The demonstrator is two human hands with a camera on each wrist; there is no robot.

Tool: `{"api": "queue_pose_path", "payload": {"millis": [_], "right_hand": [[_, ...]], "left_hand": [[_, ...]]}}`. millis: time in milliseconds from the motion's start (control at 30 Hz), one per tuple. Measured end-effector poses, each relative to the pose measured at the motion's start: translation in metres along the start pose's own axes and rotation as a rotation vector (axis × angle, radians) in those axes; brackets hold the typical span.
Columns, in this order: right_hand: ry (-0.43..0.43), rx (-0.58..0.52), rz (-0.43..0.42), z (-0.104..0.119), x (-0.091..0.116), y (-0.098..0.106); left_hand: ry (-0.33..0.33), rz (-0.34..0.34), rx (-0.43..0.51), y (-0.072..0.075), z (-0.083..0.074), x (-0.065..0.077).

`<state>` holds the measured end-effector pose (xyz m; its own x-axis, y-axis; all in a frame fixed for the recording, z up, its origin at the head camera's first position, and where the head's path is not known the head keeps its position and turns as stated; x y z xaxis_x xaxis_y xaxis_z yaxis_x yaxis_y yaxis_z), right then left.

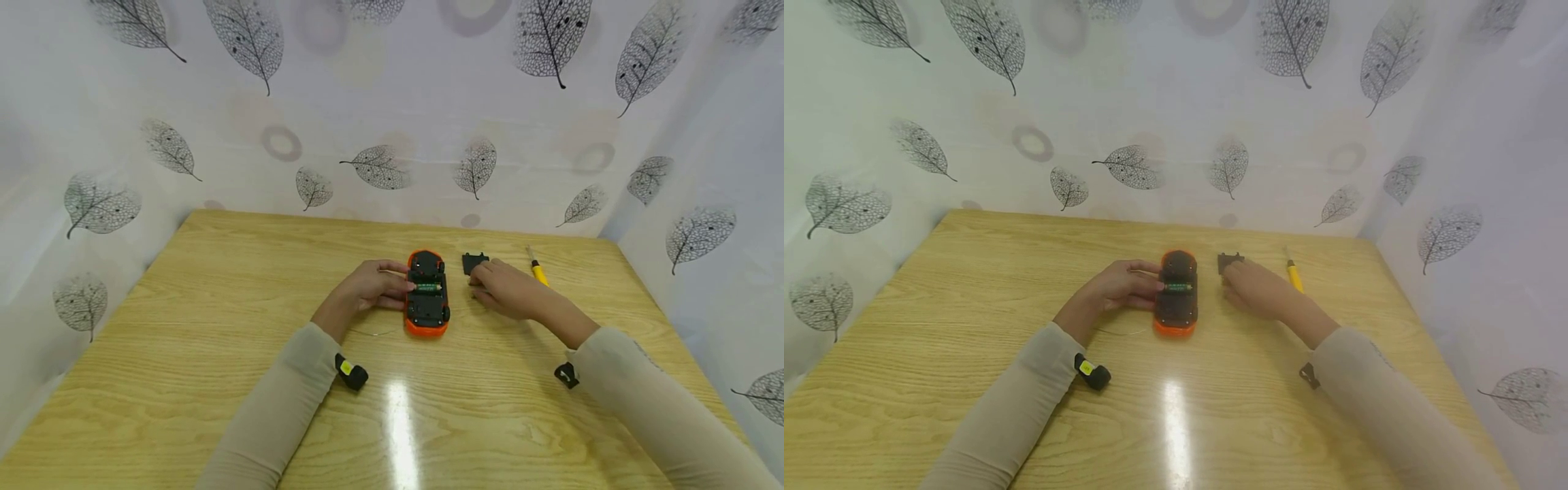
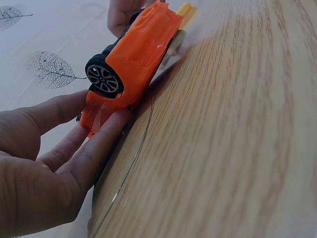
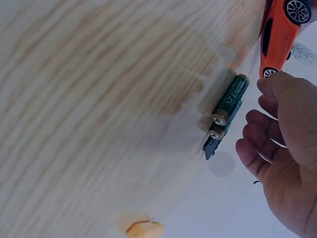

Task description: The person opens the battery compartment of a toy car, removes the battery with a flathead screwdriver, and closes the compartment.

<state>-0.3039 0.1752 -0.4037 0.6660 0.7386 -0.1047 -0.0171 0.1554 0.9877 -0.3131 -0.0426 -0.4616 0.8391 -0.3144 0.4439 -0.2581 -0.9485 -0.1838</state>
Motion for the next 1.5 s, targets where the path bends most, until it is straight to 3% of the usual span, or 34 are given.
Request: {"api": "queue_pose_path", "payload": {"millis": [667,933,1500], "right_hand": [[0.074,-0.017,-0.044,0.032,-0.031,0.009],[0.047,-0.023,-0.014,0.040,-0.044,0.002],[0.083,-0.077,0.050,0.058,-0.061,0.005]], "left_hand": [[-0.008,0.004,0.000,0.000,0.001,-0.001],[0.004,0.002,0.015,0.000,0.001,-0.002],[0.016,0.007,0.020,0.001,0.002,-0.003]]}}
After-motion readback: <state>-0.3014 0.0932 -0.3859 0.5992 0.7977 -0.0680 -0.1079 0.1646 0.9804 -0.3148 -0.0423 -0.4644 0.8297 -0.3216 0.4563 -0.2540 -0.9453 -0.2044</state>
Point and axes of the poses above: each hand's wrist, its own x-axis away from the middle knuckle, its own y-axis out of the back of the hand, z = x × y, the point moved 8 cm from there along -x, towards the middle knuckle, and after that the axes turned 4 degrees about -z, right-handed, at the moved point
